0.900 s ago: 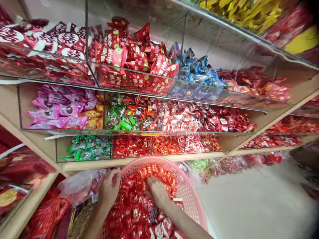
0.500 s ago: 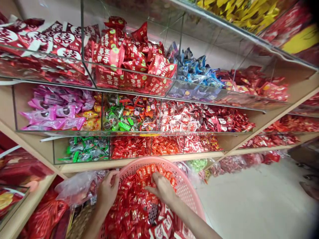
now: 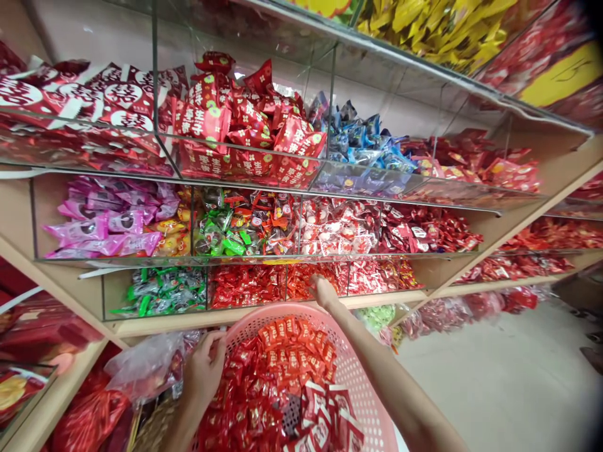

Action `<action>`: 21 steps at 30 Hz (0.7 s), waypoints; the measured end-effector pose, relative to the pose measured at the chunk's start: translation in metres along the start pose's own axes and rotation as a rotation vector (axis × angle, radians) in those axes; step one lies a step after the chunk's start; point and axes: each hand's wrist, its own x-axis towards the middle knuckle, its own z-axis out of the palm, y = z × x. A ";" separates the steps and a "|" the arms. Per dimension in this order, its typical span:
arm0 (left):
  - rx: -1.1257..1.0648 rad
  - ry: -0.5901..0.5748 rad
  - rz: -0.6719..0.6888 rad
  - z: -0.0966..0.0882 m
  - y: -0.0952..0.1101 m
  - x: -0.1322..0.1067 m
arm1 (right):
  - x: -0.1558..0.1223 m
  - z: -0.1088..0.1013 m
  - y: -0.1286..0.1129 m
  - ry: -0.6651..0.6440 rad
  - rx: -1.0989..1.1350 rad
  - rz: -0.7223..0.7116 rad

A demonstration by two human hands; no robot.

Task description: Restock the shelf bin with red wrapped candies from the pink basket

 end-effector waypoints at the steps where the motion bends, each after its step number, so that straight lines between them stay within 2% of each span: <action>1: 0.005 0.001 0.006 0.000 -0.001 0.000 | 0.004 0.002 -0.005 -0.003 -0.009 0.002; 5: 0.017 0.006 0.015 0.000 0.000 0.000 | 0.014 0.011 -0.021 -0.005 -0.031 0.033; 9: 0.024 0.017 0.025 -0.001 0.001 0.001 | 0.018 0.014 -0.027 0.013 -0.010 0.042; 15: 0.017 0.005 0.020 0.001 -0.002 0.000 | 0.003 0.001 -0.023 0.138 0.106 0.002; 18: 0.012 0.006 0.004 0.001 -0.001 0.000 | -0.013 -0.008 -0.019 0.249 0.479 -0.022; 19: 0.012 0.006 0.000 0.001 -0.001 0.000 | -0.020 -0.011 -0.019 0.250 0.663 -0.011; 21: 0.013 0.002 -0.009 0.000 0.000 0.001 | -0.034 -0.018 -0.018 0.164 0.994 0.043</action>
